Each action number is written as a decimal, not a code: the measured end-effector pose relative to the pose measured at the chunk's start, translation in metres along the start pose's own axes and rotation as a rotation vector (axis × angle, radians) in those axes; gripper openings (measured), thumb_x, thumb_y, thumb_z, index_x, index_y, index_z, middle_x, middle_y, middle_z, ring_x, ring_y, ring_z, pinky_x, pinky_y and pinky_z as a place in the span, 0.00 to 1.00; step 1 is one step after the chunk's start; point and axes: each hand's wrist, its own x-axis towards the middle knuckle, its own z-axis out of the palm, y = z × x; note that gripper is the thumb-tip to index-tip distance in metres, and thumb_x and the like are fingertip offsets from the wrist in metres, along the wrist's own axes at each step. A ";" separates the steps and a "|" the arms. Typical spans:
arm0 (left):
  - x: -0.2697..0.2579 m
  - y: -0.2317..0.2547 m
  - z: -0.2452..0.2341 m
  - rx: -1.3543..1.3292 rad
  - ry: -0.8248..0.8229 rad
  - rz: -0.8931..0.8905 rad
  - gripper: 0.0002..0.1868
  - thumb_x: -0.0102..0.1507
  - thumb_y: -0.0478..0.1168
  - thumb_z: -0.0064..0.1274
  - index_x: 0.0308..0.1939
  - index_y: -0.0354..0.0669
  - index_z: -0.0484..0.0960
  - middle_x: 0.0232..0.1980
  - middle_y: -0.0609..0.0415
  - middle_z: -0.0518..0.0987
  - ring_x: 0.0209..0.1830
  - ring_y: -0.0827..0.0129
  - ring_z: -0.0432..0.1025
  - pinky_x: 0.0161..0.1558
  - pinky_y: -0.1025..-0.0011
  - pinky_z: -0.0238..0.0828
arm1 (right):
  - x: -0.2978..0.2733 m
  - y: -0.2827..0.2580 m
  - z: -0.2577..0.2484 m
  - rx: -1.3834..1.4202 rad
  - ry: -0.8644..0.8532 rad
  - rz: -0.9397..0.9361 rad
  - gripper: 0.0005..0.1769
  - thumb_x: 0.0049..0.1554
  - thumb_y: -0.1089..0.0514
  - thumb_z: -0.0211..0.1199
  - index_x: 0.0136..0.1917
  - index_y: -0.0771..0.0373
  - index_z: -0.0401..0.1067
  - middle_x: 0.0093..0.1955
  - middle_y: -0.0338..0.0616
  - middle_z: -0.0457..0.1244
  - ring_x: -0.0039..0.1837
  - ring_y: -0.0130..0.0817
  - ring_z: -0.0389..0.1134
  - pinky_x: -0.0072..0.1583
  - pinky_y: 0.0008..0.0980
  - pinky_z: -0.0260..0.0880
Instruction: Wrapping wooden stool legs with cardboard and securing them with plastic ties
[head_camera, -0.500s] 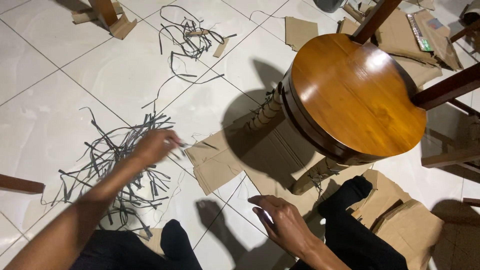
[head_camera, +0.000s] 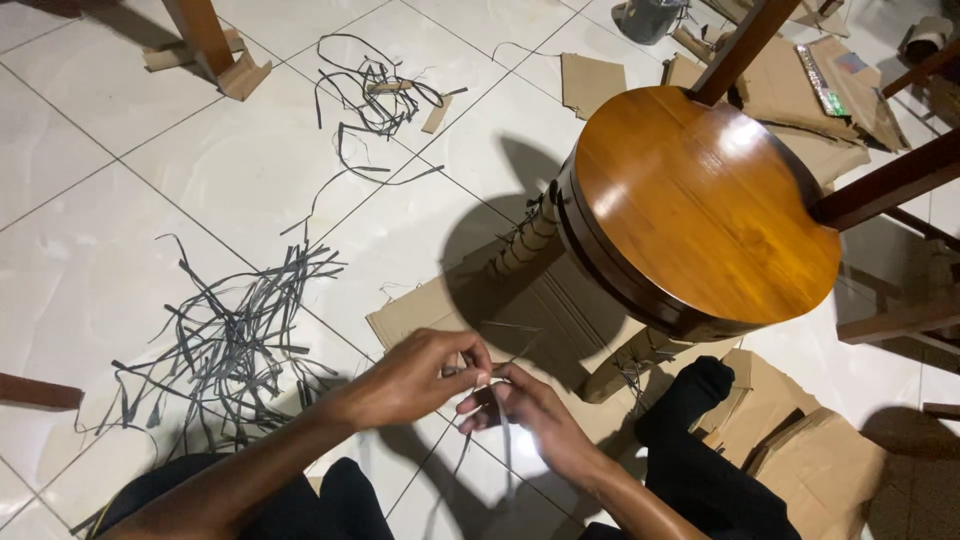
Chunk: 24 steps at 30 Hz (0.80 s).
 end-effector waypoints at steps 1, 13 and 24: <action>0.003 -0.002 -0.002 0.001 -0.001 0.000 0.06 0.66 0.43 0.55 0.42 0.47 0.82 0.36 0.54 0.83 0.15 0.78 0.62 0.16 0.81 0.58 | 0.001 0.001 -0.003 0.001 0.001 0.000 0.30 0.60 0.43 0.44 0.66 0.65 0.63 0.54 0.53 0.72 0.53 0.42 0.77 0.61 0.48 0.81; 0.021 -0.041 -0.022 0.007 0.153 0.008 0.06 0.65 0.45 0.53 0.40 0.50 0.81 0.53 0.48 0.84 0.49 0.55 0.81 0.46 0.55 0.85 | 0.008 0.003 -0.014 -0.458 0.352 -0.141 0.18 0.59 0.50 0.57 0.58 0.61 0.74 0.54 0.52 0.74 0.49 0.43 0.79 0.38 0.32 0.84; -0.026 -0.114 -0.120 -0.198 0.740 -0.083 0.07 0.63 0.35 0.57 0.45 0.45 0.82 0.34 0.55 0.84 0.18 0.74 0.72 0.25 0.79 0.70 | 0.059 -0.023 -0.007 -0.255 0.403 -0.281 0.14 0.66 0.60 0.52 0.44 0.65 0.76 0.27 0.36 0.55 0.34 0.26 0.54 0.40 0.26 0.57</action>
